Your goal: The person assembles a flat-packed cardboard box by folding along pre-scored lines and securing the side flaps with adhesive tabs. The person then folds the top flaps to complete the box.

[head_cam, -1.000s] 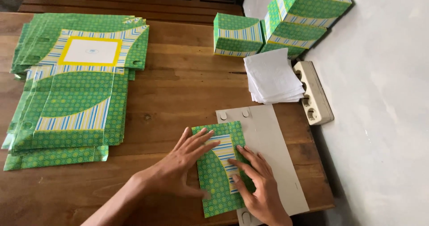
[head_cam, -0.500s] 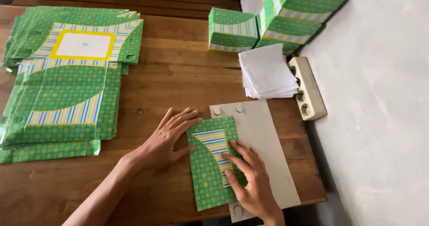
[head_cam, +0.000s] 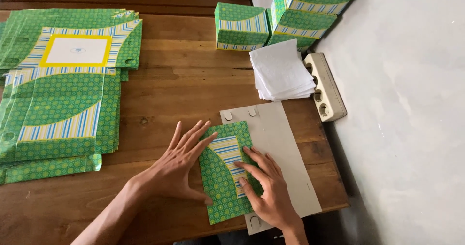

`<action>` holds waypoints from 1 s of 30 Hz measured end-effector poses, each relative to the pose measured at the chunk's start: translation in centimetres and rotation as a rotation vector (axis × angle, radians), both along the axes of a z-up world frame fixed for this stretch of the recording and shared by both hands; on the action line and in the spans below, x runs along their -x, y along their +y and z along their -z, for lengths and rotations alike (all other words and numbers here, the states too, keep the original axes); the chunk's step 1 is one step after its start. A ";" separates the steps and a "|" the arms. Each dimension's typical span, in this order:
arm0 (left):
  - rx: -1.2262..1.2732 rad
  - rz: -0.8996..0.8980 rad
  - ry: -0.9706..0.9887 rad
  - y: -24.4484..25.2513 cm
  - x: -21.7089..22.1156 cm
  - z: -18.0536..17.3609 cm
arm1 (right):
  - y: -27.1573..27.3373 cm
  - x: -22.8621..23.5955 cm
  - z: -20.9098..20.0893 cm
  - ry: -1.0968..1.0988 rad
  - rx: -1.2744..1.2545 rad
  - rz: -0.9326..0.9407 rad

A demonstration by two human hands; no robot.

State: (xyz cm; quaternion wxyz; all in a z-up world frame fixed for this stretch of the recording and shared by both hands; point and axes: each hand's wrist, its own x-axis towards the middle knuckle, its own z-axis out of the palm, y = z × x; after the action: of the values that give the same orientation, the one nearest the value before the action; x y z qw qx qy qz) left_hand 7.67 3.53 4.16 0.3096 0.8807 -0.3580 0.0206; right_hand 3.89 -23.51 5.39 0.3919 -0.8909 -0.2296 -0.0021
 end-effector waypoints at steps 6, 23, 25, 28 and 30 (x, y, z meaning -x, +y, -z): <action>0.075 -0.046 -0.018 0.3 -1.0 1.4 | -0.1 0.1 0.3 -0.018 0.001 -0.007; 0.100 -0.130 -0.016 1.6 -2.0 1.7 | -0.1 0.1 0.2 -0.024 -0.002 -0.013; 0.089 -0.116 0.004 1.7 -1.8 1.5 | 0.0 0.2 0.2 -0.015 -0.008 -0.005; 0.060 -0.088 0.036 1.5 -1.7 1.1 | 0.0 0.3 0.0 -0.009 -0.041 0.011; 0.043 -0.075 0.047 1.3 -1.4 0.9 | 0.0 0.4 0.1 -0.013 -0.069 0.018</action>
State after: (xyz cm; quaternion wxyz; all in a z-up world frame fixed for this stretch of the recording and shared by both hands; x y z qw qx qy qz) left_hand 9.12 4.87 3.28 0.3359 0.8868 -0.3170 0.0189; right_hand 3.45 -23.56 5.33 0.4208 -0.8788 -0.2241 -0.0190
